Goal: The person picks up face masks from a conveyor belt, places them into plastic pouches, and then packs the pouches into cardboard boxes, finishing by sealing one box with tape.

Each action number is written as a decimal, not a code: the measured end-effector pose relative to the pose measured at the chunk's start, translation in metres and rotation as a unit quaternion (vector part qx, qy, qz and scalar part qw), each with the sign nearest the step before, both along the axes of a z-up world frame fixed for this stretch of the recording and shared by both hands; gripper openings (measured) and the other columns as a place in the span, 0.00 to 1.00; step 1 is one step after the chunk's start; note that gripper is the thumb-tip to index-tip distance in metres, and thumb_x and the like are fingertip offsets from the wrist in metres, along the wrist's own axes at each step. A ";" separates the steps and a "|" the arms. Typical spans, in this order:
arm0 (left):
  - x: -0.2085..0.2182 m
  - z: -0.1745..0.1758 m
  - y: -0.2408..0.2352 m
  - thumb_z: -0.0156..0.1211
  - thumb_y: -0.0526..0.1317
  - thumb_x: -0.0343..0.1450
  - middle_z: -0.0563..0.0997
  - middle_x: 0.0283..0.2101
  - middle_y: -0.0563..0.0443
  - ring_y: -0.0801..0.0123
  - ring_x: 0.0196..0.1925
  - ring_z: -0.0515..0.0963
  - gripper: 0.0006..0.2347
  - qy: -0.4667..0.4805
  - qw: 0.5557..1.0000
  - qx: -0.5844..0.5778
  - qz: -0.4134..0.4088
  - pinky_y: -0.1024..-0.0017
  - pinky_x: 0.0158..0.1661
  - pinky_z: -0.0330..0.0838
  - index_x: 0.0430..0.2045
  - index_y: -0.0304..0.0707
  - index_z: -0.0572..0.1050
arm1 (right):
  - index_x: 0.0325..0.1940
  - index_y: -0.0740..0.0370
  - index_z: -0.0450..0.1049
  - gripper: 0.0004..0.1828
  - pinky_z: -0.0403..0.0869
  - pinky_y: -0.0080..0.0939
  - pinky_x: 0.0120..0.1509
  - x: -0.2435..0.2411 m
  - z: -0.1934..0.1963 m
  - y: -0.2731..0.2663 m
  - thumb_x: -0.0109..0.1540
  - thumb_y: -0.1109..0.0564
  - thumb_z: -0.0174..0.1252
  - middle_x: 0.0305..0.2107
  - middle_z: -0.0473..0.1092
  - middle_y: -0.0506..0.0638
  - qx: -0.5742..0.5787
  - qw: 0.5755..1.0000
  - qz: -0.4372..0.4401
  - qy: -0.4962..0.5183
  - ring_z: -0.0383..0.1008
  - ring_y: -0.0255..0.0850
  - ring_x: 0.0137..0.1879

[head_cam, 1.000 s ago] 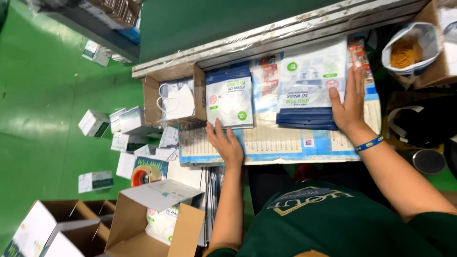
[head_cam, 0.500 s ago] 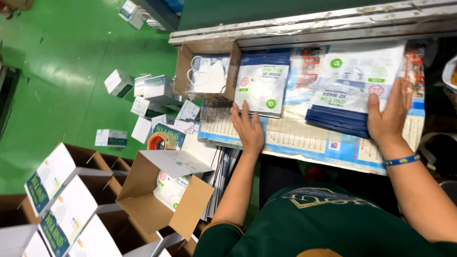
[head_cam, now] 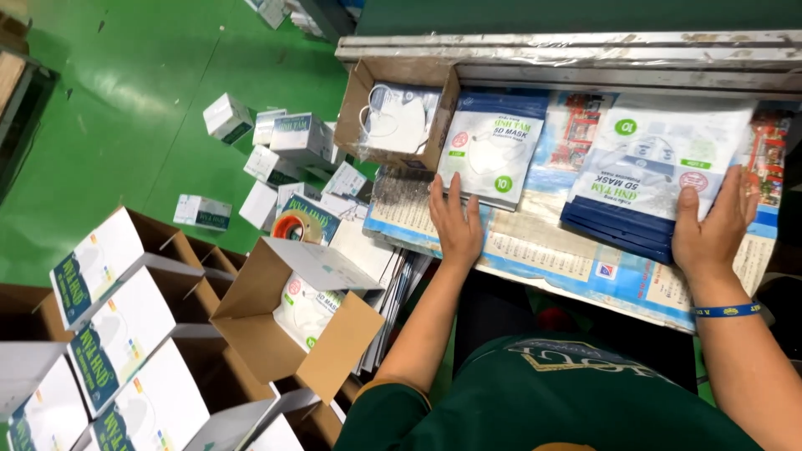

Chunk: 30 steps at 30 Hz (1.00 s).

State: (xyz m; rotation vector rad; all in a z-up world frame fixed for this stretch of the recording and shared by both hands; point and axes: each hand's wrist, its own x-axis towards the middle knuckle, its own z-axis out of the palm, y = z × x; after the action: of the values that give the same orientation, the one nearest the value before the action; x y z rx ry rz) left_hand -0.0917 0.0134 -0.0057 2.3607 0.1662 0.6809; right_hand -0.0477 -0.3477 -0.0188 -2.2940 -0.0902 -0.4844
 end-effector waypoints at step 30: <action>-0.001 -0.011 0.001 0.49 0.48 0.79 0.56 0.75 0.27 0.36 0.78 0.53 0.23 -0.030 0.999 -0.006 0.029 0.41 0.72 0.44 0.68 0.38 0.65 | 0.63 0.78 0.68 0.24 0.72 0.51 0.62 0.032 -0.089 -0.030 0.79 0.51 0.41 0.52 0.74 0.69 0.097 0.994 0.044 0.033 0.75 0.55 0.57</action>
State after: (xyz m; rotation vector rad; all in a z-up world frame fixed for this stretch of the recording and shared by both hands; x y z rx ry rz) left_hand -0.0923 0.0141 -0.0164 2.3287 0.2130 0.7770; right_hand -0.0155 -0.3776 -0.1082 -2.1038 -0.1072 -0.3555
